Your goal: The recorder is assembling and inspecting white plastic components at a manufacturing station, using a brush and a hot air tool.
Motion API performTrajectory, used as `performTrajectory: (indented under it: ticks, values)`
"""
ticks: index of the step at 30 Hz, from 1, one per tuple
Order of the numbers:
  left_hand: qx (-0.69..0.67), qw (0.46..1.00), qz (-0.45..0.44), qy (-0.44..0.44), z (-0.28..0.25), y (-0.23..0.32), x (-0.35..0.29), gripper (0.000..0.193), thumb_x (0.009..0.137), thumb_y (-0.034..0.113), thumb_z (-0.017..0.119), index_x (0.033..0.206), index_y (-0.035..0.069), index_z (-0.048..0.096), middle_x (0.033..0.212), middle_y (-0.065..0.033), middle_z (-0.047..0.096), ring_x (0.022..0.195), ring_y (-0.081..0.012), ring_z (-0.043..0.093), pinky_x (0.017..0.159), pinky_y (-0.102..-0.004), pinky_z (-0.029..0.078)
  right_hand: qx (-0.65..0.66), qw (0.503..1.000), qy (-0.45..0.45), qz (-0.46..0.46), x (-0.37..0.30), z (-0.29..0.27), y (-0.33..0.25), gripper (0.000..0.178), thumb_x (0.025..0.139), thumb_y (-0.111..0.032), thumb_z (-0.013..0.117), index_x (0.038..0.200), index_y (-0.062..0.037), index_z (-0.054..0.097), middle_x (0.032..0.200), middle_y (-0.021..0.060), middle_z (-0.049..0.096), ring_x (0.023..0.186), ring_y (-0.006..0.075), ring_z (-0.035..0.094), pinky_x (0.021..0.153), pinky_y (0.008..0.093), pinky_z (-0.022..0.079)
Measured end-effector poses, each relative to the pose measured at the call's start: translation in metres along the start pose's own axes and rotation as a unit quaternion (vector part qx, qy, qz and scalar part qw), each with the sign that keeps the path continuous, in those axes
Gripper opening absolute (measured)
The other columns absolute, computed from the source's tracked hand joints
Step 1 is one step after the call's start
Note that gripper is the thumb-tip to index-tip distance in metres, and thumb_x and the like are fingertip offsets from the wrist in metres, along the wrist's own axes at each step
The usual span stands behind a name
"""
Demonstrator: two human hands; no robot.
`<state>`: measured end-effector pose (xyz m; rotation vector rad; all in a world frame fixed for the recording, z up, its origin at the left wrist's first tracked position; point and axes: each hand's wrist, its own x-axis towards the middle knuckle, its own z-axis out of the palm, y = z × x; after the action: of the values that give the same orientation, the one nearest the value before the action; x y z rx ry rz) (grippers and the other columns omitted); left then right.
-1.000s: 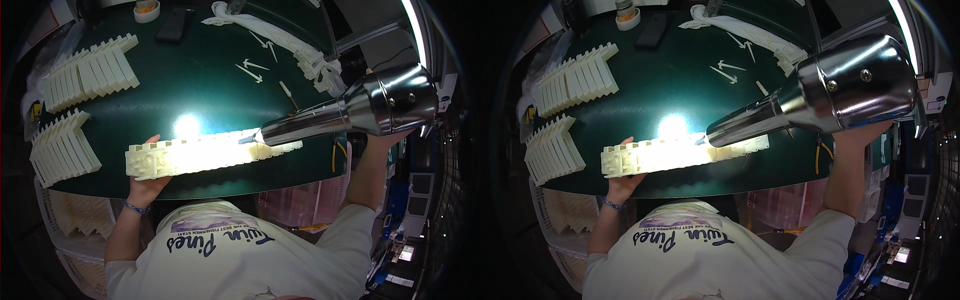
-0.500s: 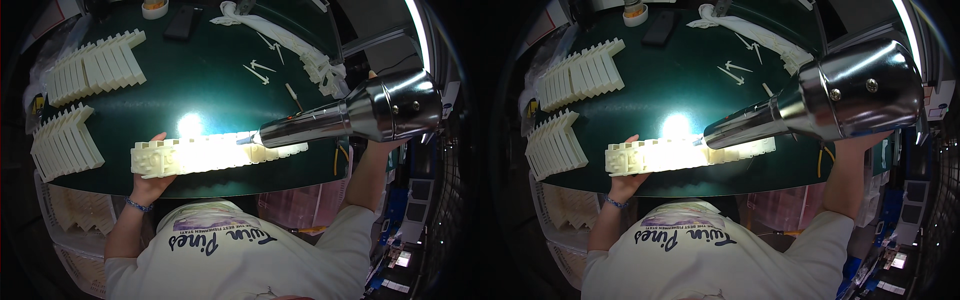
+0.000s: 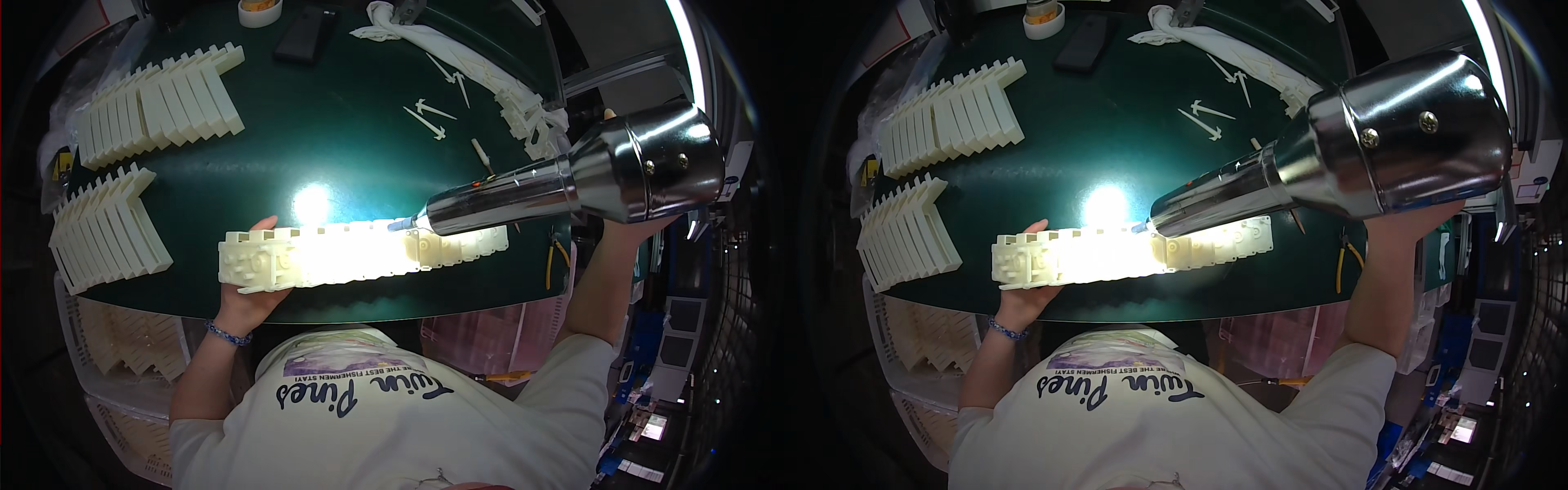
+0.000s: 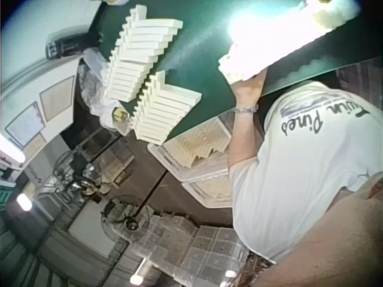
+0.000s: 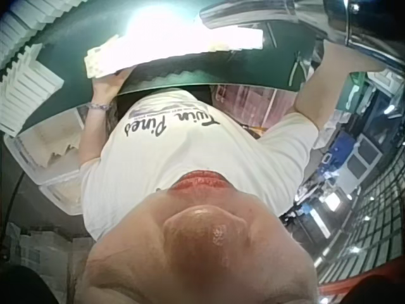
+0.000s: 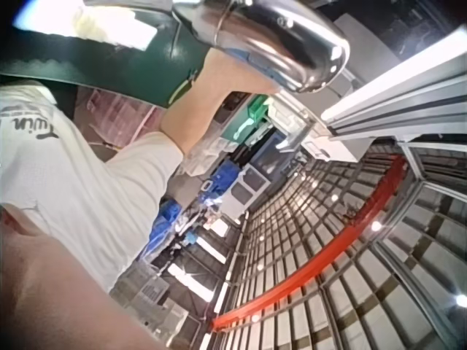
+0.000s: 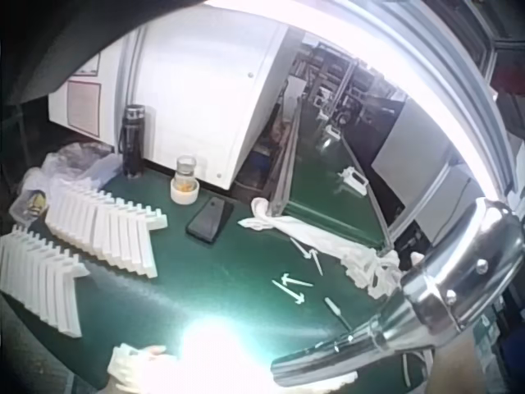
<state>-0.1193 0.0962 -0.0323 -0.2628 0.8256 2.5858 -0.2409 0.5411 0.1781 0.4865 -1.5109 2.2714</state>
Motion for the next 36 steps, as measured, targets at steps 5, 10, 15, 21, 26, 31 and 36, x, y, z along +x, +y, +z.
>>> performTrajectory:
  ticks: [5,10,15,21,26,31,36]
  values:
    - [-0.024,1.0,0.003,-0.013,-0.003,-0.002,0.0,0.065,0.092,0.053,0.041,0.144,0.016,0.028,0.132,-0.0068,0.048,0.121,-0.0216,0.048,0.098,-0.0394,0.043,0.02,1.0,-0.009,0.018,0.003,0.002,0.0,0.056,0.095,-0.054,0.033,0.122,-0.0078,0.048,0.109,0.0107,0.06,0.102,0.0232,0.06,0.088,0.0417,0.052]
    - [-0.045,0.999,0.002,-0.015,-0.003,-0.003,0.001,0.064,0.092,0.05,0.041,0.144,0.016,0.027,0.131,-0.0072,0.048,0.12,-0.022,0.048,0.097,-0.0393,0.044,0.023,0.999,-0.024,0.033,0.005,0.011,-0.001,0.058,0.094,-0.055,0.033,0.123,-0.0078,0.047,0.11,0.0109,0.059,0.102,0.0234,0.06,0.088,0.0421,0.051]
    - [-0.058,0.998,-0.002,-0.017,-0.004,-0.003,0.0,0.062,0.093,0.047,0.042,0.144,0.015,0.027,0.131,-0.0074,0.048,0.12,-0.0221,0.049,0.096,-0.0389,0.045,0.031,0.997,-0.041,0.051,0.001,0.022,0.001,0.059,0.093,-0.056,0.033,0.124,-0.0077,0.047,0.112,0.011,0.059,0.103,0.0237,0.059,0.089,0.0426,0.05]
    - [-0.077,0.997,0.004,-0.027,0.001,-0.001,-0.002,0.057,0.095,0.036,0.045,0.144,0.013,0.027,0.131,-0.0085,0.047,0.12,-0.0222,0.049,0.096,-0.038,0.046,0.041,0.994,-0.062,0.074,-0.001,0.04,0.009,0.061,0.093,-0.058,0.032,0.124,-0.0077,0.046,0.114,0.0112,0.058,0.103,0.0241,0.059,0.09,0.0431,0.05]
    - [0.016,0.999,0.034,-0.024,0.003,0.0,-0.003,0.054,0.095,0.027,0.047,0.142,0.008,0.028,0.132,-0.0107,0.046,0.119,-0.0232,0.05,0.097,-0.0396,0.046,0.05,0.991,-0.078,0.093,0.018,0.045,0.019,0.062,0.092,-0.059,0.032,0.125,-0.0077,0.046,0.116,0.0114,0.057,0.104,0.0244,0.058,0.091,0.0435,0.049]
    - [-0.061,0.997,0.018,-0.033,-0.001,0.0,-0.001,0.056,0.094,0.029,0.048,0.142,0.009,0.029,0.131,-0.0102,0.047,0.119,-0.0236,0.051,0.095,-0.0391,0.047,0.057,0.988,-0.094,0.112,0.002,0.061,0.02,0.064,0.091,-0.06,0.032,0.126,-0.0076,0.045,0.118,0.0116,0.057,0.104,0.0247,0.058,0.092,0.044,0.049]
    - [-0.093,0.996,0.005,-0.015,0.005,0.001,-0.002,0.058,0.093,0.032,0.049,0.142,0.009,0.029,0.13,-0.0092,0.048,0.118,-0.0233,0.051,0.094,-0.0385,0.047,0.067,0.983,-0.108,0.133,0.019,0.06,0.029,0.065,0.091,-0.061,0.032,0.127,-0.0076,0.045,0.119,0.0117,0.056,0.105,0.025,0.057,0.092,0.0444,0.048]
